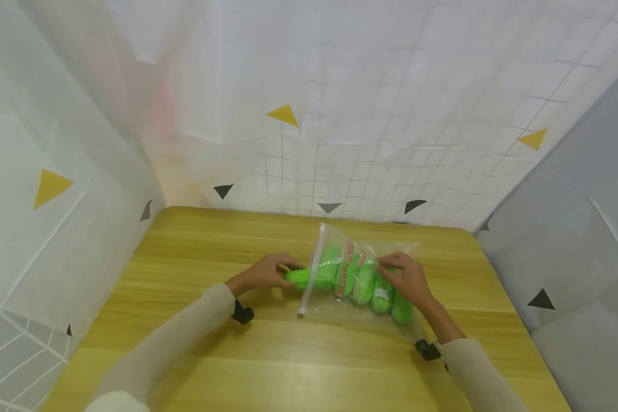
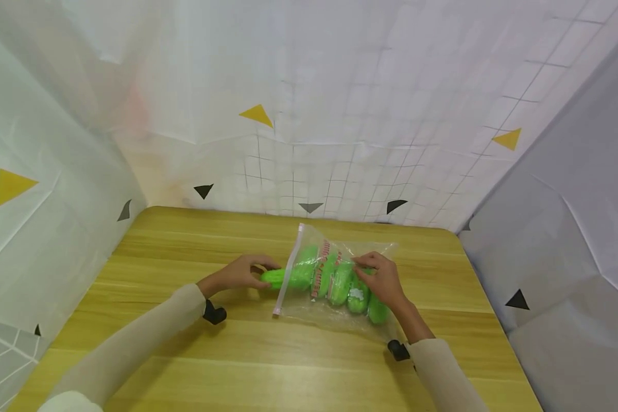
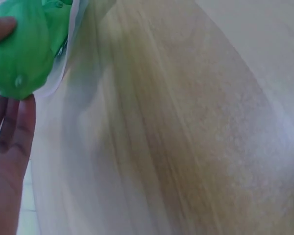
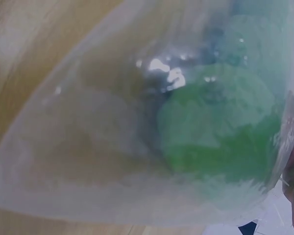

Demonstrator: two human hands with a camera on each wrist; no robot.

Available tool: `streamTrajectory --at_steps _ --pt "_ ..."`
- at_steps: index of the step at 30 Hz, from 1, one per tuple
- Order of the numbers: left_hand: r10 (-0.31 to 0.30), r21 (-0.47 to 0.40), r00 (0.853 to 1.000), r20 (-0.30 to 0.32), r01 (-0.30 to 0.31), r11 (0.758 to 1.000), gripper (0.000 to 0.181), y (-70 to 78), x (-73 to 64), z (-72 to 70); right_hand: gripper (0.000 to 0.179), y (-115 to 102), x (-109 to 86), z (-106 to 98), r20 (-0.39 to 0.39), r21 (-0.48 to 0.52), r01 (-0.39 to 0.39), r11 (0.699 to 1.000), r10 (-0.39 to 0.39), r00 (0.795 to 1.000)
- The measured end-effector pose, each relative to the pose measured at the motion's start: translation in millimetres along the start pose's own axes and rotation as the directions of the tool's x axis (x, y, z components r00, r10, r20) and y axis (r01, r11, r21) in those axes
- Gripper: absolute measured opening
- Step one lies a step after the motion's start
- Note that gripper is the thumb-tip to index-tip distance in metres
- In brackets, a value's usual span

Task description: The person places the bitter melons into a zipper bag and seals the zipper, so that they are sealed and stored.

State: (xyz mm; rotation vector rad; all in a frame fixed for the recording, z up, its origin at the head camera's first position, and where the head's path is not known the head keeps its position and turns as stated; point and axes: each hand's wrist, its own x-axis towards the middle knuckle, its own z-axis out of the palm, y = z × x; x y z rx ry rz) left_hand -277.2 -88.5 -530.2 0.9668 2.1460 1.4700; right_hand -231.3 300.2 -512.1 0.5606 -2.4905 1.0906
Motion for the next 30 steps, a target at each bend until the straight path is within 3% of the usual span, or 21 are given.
streamTrajectory --at_steps 9,16,24,30 --pt "-0.037 -0.007 0.995 0.090 0.037 0.999 0.053 -1.1 1.0 0.0 0.020 -0.8 0.8 -1.1 0.016 -0.017 -0.022 1.000 0.022 1.000" --pt "-0.064 0.003 0.991 0.116 0.064 0.998 0.052 3.7 5.3 -0.5 0.021 0.1 0.1 -0.5 0.005 -0.014 0.010 1.000 -0.010 1.000" --pt "-0.060 0.049 0.989 0.135 0.054 0.997 0.049 15.0 15.4 -2.1 0.021 -1.9 1.0 -3.8 -0.012 0.001 0.033 0.999 -0.033 0.999" --pt "-0.034 0.021 0.981 0.189 0.030 0.999 0.043 21.3 21.8 3.1 0.021 -5.6 3.3 -4.1 -0.020 0.005 0.056 0.998 -0.056 0.998"
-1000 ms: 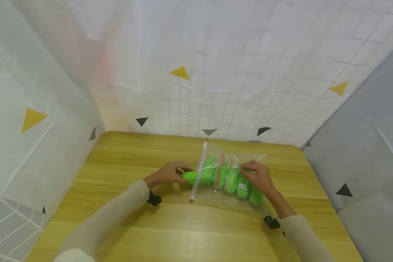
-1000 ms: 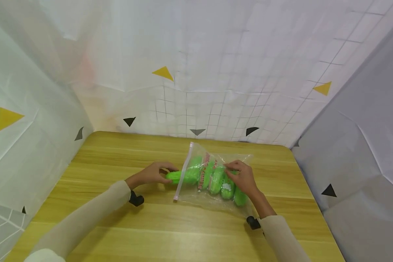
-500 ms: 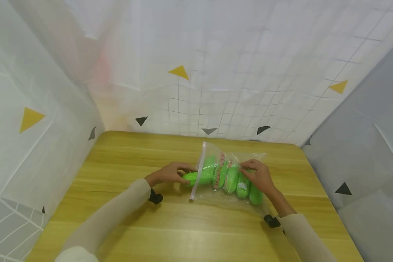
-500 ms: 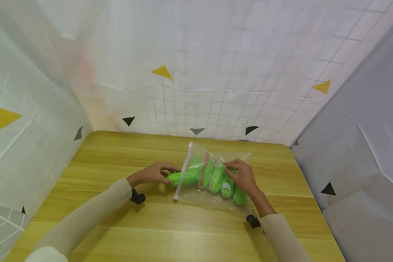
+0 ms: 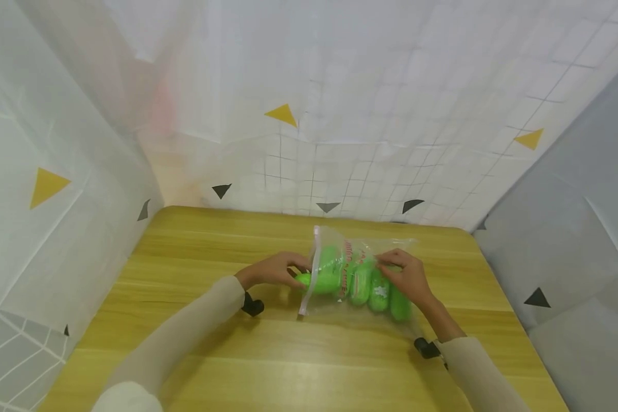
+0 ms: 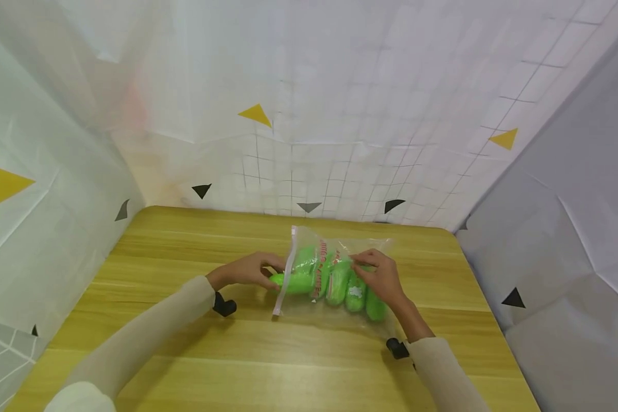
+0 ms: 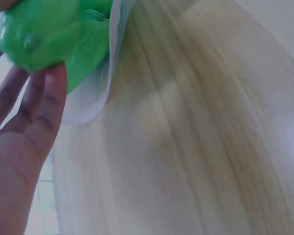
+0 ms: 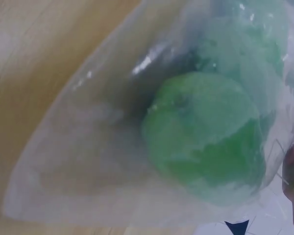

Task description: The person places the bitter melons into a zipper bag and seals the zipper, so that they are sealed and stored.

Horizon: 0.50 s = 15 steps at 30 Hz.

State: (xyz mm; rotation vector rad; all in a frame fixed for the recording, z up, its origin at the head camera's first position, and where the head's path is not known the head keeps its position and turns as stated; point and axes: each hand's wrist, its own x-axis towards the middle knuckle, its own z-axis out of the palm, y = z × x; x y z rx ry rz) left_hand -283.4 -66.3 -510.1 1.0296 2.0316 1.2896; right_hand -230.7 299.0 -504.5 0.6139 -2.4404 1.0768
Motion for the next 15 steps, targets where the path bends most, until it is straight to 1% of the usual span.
streamTrajectory --at_steps 5,8,12,15 --pt "0.028 -0.002 0.999 0.034 -0.028 1.000 0.036 5.3 6.8 6.1 0.022 -3.8 1.3 -0.9 0.004 0.000 -0.014 1.000 0.014 1.000" --pt "0.037 -0.025 0.999 0.027 -0.036 0.999 0.032 5.7 11.3 10.7 0.022 -5.9 2.1 -0.9 0.011 0.012 -0.011 1.000 0.011 1.000" --pt "0.040 -0.060 0.999 0.007 -0.039 0.997 0.033 6.5 13.6 15.0 0.022 -6.7 3.0 -1.0 0.012 0.015 -0.004 1.000 0.003 1.000" --pt "0.039 -0.092 0.999 0.017 -0.037 0.995 0.034 7.8 12.8 15.6 0.022 -6.6 3.3 -1.6 0.005 0.013 -0.001 1.000 0.001 1.000"
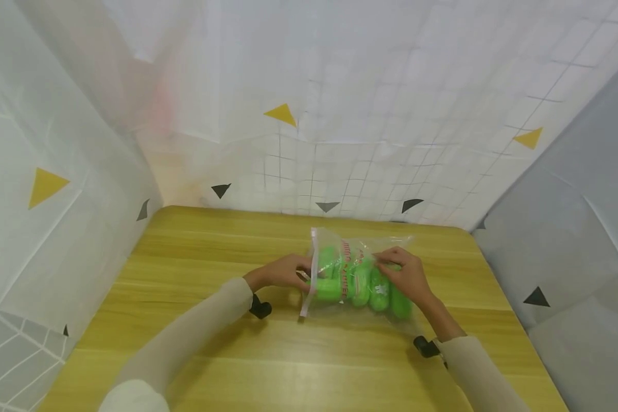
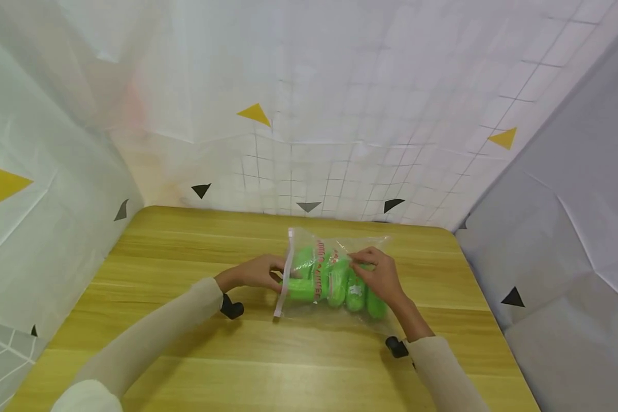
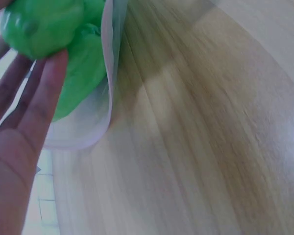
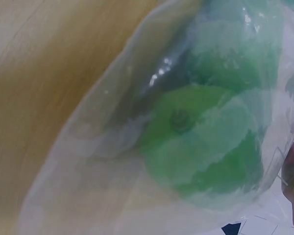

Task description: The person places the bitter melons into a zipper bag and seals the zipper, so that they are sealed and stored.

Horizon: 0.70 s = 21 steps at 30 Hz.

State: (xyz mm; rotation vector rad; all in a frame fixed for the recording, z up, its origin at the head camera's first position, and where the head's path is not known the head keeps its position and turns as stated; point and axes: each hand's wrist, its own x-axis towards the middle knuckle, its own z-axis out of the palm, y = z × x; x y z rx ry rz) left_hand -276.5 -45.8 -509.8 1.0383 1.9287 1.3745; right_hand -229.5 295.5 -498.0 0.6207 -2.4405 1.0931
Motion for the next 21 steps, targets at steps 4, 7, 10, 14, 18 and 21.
streamTrajectory --at_steps 4,7,10,14,18,21 --pt "-0.005 -0.027 0.999 0.033 0.005 1.000 0.034 1.7 -1.7 0.0 0.023 -0.5 0.2 0.0 0.003 0.008 0.000 1.000 0.000 1.000" --pt "-0.014 0.001 0.999 0.047 0.014 1.000 0.031 2.2 -0.1 1.8 0.023 -2.5 0.8 -0.1 0.010 0.015 0.000 1.000 0.000 1.000" --pt "-0.035 0.039 0.999 0.031 0.034 0.999 0.031 3.4 2.9 5.9 0.022 -5.3 1.6 -0.5 0.013 0.020 -0.005 1.000 0.005 1.000" --pt "-0.018 0.083 0.999 -0.043 0.021 0.996 0.031 4.8 6.4 15.3 0.022 -5.4 1.8 -1.0 0.006 0.010 -0.005 1.000 0.005 1.000" --pt "0.086 0.079 0.990 -0.108 -0.078 0.994 0.029 2.9 9.5 25.7 0.021 -4.4 1.6 -1.9 0.003 -0.004 -0.007 1.000 0.007 1.000" --pt "0.130 0.054 0.984 -0.125 -0.124 0.991 0.030 1.6 9.4 30.7 0.022 -4.6 1.2 -2.6 0.006 -0.014 -0.016 1.000 0.016 1.000"
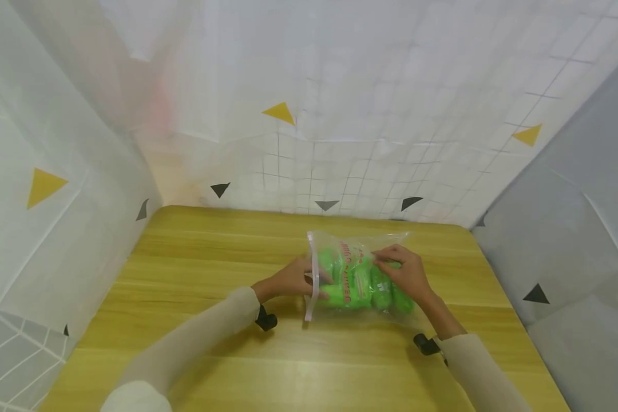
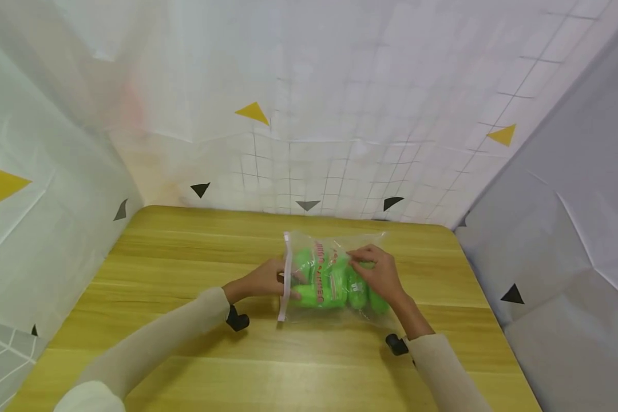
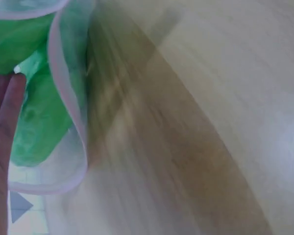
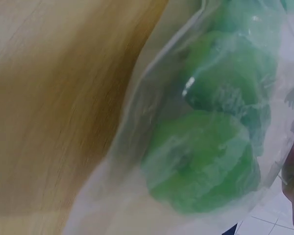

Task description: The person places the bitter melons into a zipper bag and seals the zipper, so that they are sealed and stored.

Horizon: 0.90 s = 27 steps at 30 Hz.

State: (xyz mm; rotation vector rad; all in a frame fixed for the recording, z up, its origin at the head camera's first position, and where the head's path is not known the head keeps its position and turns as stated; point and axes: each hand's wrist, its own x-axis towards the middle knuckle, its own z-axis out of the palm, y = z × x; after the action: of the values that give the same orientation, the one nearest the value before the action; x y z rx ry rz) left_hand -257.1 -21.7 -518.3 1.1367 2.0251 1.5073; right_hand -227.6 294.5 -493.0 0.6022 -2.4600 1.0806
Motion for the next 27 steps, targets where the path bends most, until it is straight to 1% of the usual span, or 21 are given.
streamTrajectory --at_steps 2,6,7,8,9,11,12,14,15,16,18,20,22,23,27 --pt "-0.011 -0.020 1.000 0.006 0.011 1.000 0.031 0.4 -1.8 0.5 0.022 0.0 0.2 -0.6 0.003 0.003 -0.002 1.000 0.002 1.000" --pt "-0.060 -0.039 0.997 0.043 0.061 0.997 0.034 1.2 -4.8 -1.6 0.022 1.2 0.1 -0.7 0.007 0.016 0.001 1.000 -0.001 1.000" --pt "-0.067 -0.037 0.996 0.051 0.068 0.997 0.035 0.4 -5.0 -1.8 0.022 1.5 0.1 -0.5 0.008 0.016 0.003 1.000 -0.004 1.000" --pt "-0.077 -0.037 0.996 0.054 0.079 0.996 0.036 4.3 -5.5 -1.6 0.022 2.0 -0.1 -0.1 0.008 0.019 0.004 1.000 -0.004 1.000" --pt "-0.077 -0.022 0.995 0.057 0.078 0.997 0.037 3.9 -4.5 -1.2 0.022 2.5 -0.1 0.4 0.007 0.018 0.007 1.000 -0.007 1.000" --pt "-0.068 0.022 0.996 0.053 0.067 0.998 0.037 2.3 -1.6 0.5 0.022 2.9 -0.2 1.3 0.006 0.017 0.009 1.000 -0.009 1.000" --pt "-0.053 0.057 0.998 0.046 0.051 0.997 0.037 1.6 0.8 1.8 0.022 2.7 -0.1 1.6 0.005 0.019 0.010 1.000 -0.010 1.000" --pt "-0.017 0.126 0.999 0.033 0.013 0.992 0.036 1.1 6.4 4.8 0.022 2.2 0.1 2.2 0.003 0.021 0.013 1.000 -0.013 1.000" --pt "0.012 0.157 0.999 0.030 -0.016 0.987 0.036 -2.8 10.1 6.2 0.022 1.5 0.4 2.0 0.001 0.018 0.017 1.000 -0.017 1.000" --pt "0.033 0.175 0.999 0.025 -0.037 0.984 0.035 -2.4 12.5 7.4 0.022 0.6 0.7 1.7 0.002 0.015 0.018 1.000 -0.018 1.000" --pt "0.074 0.176 0.997 0.023 -0.077 0.981 0.035 0.6 16.4 9.3 0.022 -1.0 1.8 1.0 0.001 0.005 0.023 1.000 -0.023 1.000" --pt "0.090 0.157 0.995 0.030 -0.094 0.983 0.036 3.4 18.3 10.2 0.022 -2.3 2.8 0.0 0.002 0.001 0.025 1.000 -0.025 1.000" --pt "0.087 0.136 0.995 0.041 -0.092 0.986 0.036 5.5 19.2 10.3 0.022 -3.0 3.5 -1.1 0.006 0.000 0.022 1.000 -0.022 1.000" --pt "0.086 0.142 0.995 0.046 -0.091 0.986 0.037 5.8 19.5 10.2 0.022 -3.1 3.5 -1.6 0.007 0.003 0.019 1.000 -0.019 1.000" --pt "0.063 0.204 0.996 0.066 -0.075 0.976 0.038 2.9 20.8 8.9 0.022 -2.0 2.5 -3.1 0.012 0.000 0.012 1.000 -0.012 1.000"
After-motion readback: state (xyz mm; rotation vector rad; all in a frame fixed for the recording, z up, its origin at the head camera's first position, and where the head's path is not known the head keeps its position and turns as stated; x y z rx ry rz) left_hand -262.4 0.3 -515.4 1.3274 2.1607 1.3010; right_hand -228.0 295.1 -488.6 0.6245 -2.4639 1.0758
